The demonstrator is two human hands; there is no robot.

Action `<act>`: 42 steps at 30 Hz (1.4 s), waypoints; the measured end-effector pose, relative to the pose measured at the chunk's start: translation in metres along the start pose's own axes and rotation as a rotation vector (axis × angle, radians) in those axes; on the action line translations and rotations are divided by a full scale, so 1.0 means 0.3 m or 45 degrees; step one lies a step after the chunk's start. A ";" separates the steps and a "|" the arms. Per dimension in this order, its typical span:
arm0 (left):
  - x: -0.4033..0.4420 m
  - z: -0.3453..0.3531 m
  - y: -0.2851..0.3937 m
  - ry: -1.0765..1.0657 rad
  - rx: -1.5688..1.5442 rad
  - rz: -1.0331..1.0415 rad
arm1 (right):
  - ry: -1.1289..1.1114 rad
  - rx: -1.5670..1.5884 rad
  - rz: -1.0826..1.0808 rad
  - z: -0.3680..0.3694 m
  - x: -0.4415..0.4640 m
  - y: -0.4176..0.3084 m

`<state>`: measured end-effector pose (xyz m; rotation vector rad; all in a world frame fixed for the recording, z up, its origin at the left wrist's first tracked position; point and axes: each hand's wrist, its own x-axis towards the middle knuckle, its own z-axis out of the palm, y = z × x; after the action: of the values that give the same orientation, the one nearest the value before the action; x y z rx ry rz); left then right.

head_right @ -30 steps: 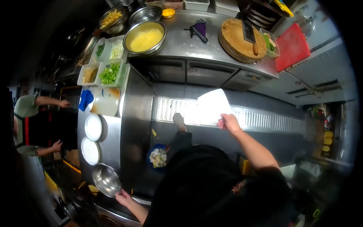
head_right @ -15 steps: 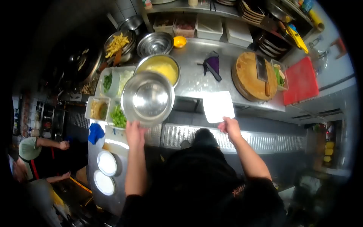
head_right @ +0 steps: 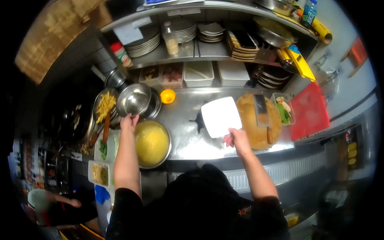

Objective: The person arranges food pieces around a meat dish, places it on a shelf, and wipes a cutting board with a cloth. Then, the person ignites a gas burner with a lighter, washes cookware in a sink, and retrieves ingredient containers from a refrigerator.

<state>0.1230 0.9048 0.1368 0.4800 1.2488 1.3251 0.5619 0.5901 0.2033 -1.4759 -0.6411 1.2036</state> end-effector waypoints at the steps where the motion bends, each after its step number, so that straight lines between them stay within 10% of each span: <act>1: 0.032 0.018 -0.005 0.021 0.074 -0.103 | 0.018 0.033 -0.026 0.001 0.055 -0.050; 18: -0.757 0.104 -0.140 -0.170 0.372 0.061 | 0.065 -0.029 -0.268 0.047 1.644 -0.948; 23: -0.872 -0.016 -0.281 -0.004 0.314 -0.097 | 0.119 0.073 0.051 0.165 1.563 -0.976; 32: -1.065 -0.180 -0.397 0.308 0.269 -0.257 | 0.133 -0.596 -1.409 0.344 0.847 -0.348; 39: -1.111 -0.192 -0.389 0.258 0.422 -0.269 | -0.252 -1.842 -0.428 0.261 0.813 0.493; 42: -1.138 -0.232 -0.380 0.217 0.534 -0.227 | -0.156 -1.455 -0.937 0.240 0.737 0.706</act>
<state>0.1898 0.5445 0.1513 0.5408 1.6835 0.9681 0.5279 0.7528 -0.0638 -1.7574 -1.9574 0.2807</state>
